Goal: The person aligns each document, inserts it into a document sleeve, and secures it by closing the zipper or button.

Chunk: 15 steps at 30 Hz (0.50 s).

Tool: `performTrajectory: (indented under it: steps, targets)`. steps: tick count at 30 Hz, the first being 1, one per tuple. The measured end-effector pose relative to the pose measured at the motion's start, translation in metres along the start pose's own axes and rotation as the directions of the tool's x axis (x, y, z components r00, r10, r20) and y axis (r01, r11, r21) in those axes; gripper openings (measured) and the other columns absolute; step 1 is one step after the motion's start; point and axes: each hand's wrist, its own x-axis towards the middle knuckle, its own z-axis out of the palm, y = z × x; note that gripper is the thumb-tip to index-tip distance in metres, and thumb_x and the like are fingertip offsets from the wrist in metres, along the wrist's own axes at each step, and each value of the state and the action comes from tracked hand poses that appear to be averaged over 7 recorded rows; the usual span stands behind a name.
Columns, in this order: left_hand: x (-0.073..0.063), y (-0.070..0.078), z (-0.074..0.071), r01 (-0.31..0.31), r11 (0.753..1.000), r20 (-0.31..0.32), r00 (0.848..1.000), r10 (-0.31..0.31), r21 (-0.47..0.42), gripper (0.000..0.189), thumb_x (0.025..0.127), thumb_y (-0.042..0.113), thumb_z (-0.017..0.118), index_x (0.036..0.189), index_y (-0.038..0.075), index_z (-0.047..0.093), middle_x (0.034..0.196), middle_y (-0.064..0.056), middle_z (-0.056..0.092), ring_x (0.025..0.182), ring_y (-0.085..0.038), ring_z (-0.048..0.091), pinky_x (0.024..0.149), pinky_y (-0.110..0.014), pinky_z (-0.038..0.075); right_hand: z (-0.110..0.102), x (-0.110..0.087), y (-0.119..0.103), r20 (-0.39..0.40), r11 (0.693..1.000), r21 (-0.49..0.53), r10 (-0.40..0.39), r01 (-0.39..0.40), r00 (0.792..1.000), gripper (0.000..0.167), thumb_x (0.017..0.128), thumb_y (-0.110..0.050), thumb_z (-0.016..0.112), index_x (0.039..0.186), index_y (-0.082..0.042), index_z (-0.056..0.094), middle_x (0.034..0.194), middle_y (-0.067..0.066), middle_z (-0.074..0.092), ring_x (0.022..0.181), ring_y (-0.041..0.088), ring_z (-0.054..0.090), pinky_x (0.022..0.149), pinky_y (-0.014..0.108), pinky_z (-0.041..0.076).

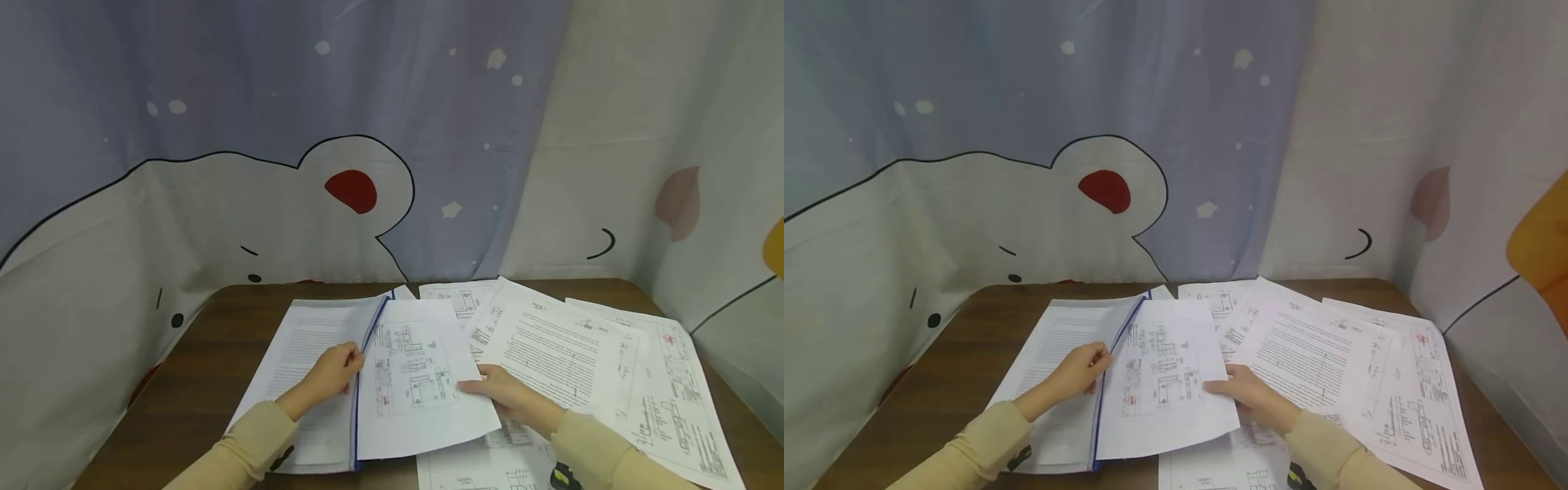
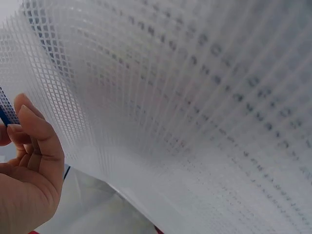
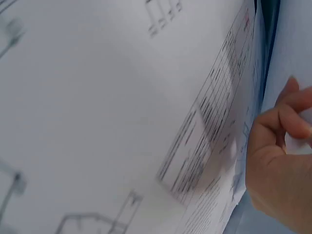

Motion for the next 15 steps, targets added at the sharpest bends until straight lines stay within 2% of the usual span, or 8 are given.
performTrajectory:
  steps: [1, 3, 8, 11, 15]
  targets:
    - [0.000, 0.000, 0.000, 0.006, 1.000, -0.006, 1.000, -0.006, 0.002, 0.021, 0.095, 0.011, 0.049, 0.074, 0.007, 0.048, 0.055, 0.002, 0.041, 0.040, -0.009, 0.046, 0.042, -0.022, 0.035, -0.002, -0.001, 0.001, 0.021, 1.000, 0.002, 0.009, -0.009, 1.000, 0.052, 0.088, -0.018, 0.061, 0.130, 0.009, 0.044, 0.108, 0.015, 0.068, 0.091, 0.025, 0.070, 0.077, 0.037, 0.056]
    - [0.000, -0.001, -0.001, 0.014, 1.000, -0.014, 1.000, -0.014, 0.008, 0.021, 0.095, 0.011, 0.049, 0.074, 0.008, 0.048, 0.054, 0.002, 0.041, 0.040, -0.010, 0.046, 0.042, -0.022, 0.035, -0.003, -0.004, 0.002, 0.009, 0.999, -0.032, 0.023, -0.022, 1.000, 0.051, 0.087, -0.016, 0.062, 0.128, 0.010, 0.046, 0.107, 0.016, 0.068, 0.091, 0.026, 0.070, 0.078, 0.037, 0.056]
    - [0.001, -0.001, -0.001, 0.026, 1.000, -0.028, 0.999, -0.026, -0.010, 0.021, 0.094, 0.011, 0.049, 0.074, 0.007, 0.049, 0.054, 0.001, 0.042, 0.039, -0.010, 0.047, 0.041, -0.022, 0.035, 0.004, -0.009, 0.003, -0.100, 0.997, -0.063, 0.042, -0.049, 0.994, 0.049, 0.088, -0.013, 0.059, 0.130, 0.009, 0.044, 0.107, 0.018, 0.068, 0.090, 0.028, 0.070, 0.076, 0.036, 0.057]
    - [0.002, -0.001, 0.001, 0.030, 0.999, -0.034, 0.999, -0.031, -0.011, 0.020, 0.094, 0.010, 0.049, 0.074, 0.007, 0.049, 0.053, 0.001, 0.042, 0.039, -0.009, 0.046, 0.040, -0.021, 0.035, 0.011, -0.011, 0.003, -0.147, 0.997, -0.046, 0.048, -0.055, 0.988, 0.049, 0.089, -0.011, 0.058, 0.131, 0.009, 0.043, 0.107, 0.020, 0.068, 0.088, 0.029, 0.070, 0.074, 0.037, 0.057]
    - [0.004, 0.000, 0.003, 0.035, 0.999, -0.027, 0.999, -0.035, 0.000, 0.020, 0.094, 0.010, 0.049, 0.075, 0.007, 0.050, 0.053, 0.002, 0.041, 0.038, -0.008, 0.045, 0.040, -0.020, 0.035, 0.022, -0.012, 0.002, -0.188, 0.995, -0.084, 0.031, -0.047, 0.982, 0.049, 0.088, -0.010, 0.059, 0.131, 0.009, 0.043, 0.106, 0.020, 0.068, 0.086, 0.028, 0.070, 0.072, 0.036, 0.057]
